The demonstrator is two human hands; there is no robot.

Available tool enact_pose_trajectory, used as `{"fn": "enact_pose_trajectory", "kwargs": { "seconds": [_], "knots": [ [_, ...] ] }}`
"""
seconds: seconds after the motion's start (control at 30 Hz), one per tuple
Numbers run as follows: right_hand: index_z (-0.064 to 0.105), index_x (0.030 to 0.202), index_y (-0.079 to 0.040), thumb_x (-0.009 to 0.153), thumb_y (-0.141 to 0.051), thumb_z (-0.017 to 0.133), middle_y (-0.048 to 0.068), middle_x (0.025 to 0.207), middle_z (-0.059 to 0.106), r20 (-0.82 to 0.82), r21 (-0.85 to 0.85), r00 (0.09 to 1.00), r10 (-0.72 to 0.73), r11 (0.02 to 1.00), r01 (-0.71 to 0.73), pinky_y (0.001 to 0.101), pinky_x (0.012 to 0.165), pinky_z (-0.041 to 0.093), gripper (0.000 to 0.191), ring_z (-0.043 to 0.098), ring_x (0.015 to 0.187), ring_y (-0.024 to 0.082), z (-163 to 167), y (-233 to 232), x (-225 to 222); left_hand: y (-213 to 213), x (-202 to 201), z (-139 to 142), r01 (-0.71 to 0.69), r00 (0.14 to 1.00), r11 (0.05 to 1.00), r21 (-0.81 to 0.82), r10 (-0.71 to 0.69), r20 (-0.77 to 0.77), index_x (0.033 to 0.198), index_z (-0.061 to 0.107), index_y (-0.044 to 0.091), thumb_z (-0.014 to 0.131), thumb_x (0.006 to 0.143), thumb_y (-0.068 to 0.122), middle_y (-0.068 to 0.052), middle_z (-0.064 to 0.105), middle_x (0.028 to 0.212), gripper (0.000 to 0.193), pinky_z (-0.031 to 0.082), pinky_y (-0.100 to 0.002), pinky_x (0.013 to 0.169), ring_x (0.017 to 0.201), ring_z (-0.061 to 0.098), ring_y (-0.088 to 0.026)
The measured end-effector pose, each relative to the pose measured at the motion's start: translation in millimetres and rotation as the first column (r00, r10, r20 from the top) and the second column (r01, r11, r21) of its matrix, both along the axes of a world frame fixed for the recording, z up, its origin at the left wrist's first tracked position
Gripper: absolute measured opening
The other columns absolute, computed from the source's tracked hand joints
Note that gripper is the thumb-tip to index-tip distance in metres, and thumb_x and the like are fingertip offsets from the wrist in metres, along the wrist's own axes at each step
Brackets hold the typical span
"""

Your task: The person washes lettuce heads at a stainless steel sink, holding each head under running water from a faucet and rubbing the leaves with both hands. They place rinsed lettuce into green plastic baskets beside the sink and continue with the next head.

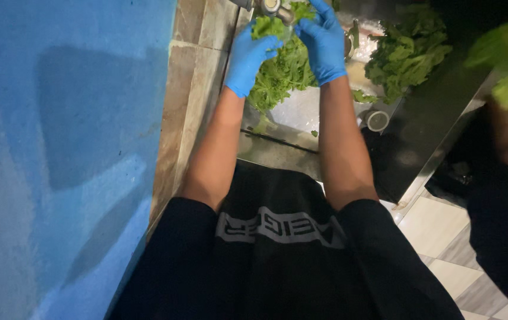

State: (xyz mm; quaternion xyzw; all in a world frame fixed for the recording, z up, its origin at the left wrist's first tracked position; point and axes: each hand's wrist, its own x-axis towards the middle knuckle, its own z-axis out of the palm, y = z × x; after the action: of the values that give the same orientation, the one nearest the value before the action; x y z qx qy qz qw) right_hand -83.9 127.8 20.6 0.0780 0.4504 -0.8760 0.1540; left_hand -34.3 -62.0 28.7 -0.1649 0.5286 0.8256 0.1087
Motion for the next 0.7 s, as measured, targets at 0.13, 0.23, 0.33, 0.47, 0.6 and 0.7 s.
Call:
{"fn": "enact_pose_trajectory", "kwargs": {
  "seconds": [0.13,0.23,0.33,0.47,0.6,0.7],
  "knots": [
    [0.053,0.149,-0.005,0.09,0.015,0.06,0.007,0.119,0.068,-0.126,0.068,0.989,-0.073,0.994,0.082,0.0309,0.085,0.057,0.063,0.065,0.094,0.016,-4.7,-9.3,10.8,7.1,7.3,2.2,0.018,0.998,0.997,-0.077,-0.013,0.062,0.128,0.062,0.008,0.077,0.091,0.017,-0.005,0.074,0.114,0.041,0.06,-0.032,0.077,0.096,0.074,-0.016],
    [0.051,0.152,-0.005,0.087,0.017,0.055,0.008,0.122,0.068,-0.205,0.132,0.978,-0.024,0.99,0.051,0.0316,0.085,0.058,0.069,0.066,0.098,0.017,0.8,-6.8,7.6,6.3,5.1,12.0,0.006,0.99,0.998,-0.063,0.002,0.137,0.128,0.063,0.009,0.076,0.093,0.023,-0.003,0.075,0.112,0.04,0.058,-0.03,0.075,0.092,0.075,-0.016],
    [0.051,0.157,-0.005,0.087,0.018,0.051,0.01,0.122,0.067,-0.271,0.149,0.96,0.073,0.988,-0.033,0.0283,0.087,0.055,0.074,0.065,0.101,0.016,7.9,0.6,-3.1,6.8,-2.0,20.7,0.035,0.993,0.999,0.015,-0.037,0.116,0.129,0.062,0.012,0.076,0.092,0.023,-0.001,0.073,0.109,0.042,0.059,-0.028,0.075,0.089,0.074,-0.015],
    [0.042,0.151,-0.01,0.09,0.011,0.057,0.005,0.136,0.065,-0.317,0.224,0.949,0.0,0.972,0.075,0.0291,0.09,0.059,0.066,0.066,0.112,0.014,11.4,2.2,-8.5,15.6,-11.5,19.2,0.005,0.998,1.0,0.023,-0.007,0.068,0.125,0.068,0.002,0.079,0.093,0.014,-0.006,0.074,0.104,0.036,0.056,-0.029,0.074,0.087,0.072,-0.016],
    [0.063,0.133,-0.002,0.1,-0.004,0.068,0.006,0.115,0.064,-0.164,0.313,0.962,-0.218,0.913,0.26,0.0322,0.083,0.061,0.033,0.063,0.101,0.014,10.5,-14.3,7.9,23.9,-13.1,7.6,-0.196,0.98,0.98,-0.036,0.194,-0.054,0.123,0.07,-0.001,0.077,0.092,0.006,-0.005,0.074,0.108,0.032,0.059,-0.03,0.081,0.092,0.07,-0.012],
    [0.065,0.127,-0.003,0.099,-0.012,0.07,0.009,0.106,0.069,0.128,0.234,0.979,-0.16,0.964,0.127,0.0319,0.076,0.061,0.03,0.068,0.087,0.018,10.4,-30.9,23.7,27.0,-8.6,3.5,-0.254,0.953,0.954,-0.156,0.22,-0.209,0.124,0.072,-0.001,0.077,0.094,0.003,-0.005,0.073,0.115,0.031,0.055,-0.028,0.088,0.1,0.067,-0.011]
  ]
}}
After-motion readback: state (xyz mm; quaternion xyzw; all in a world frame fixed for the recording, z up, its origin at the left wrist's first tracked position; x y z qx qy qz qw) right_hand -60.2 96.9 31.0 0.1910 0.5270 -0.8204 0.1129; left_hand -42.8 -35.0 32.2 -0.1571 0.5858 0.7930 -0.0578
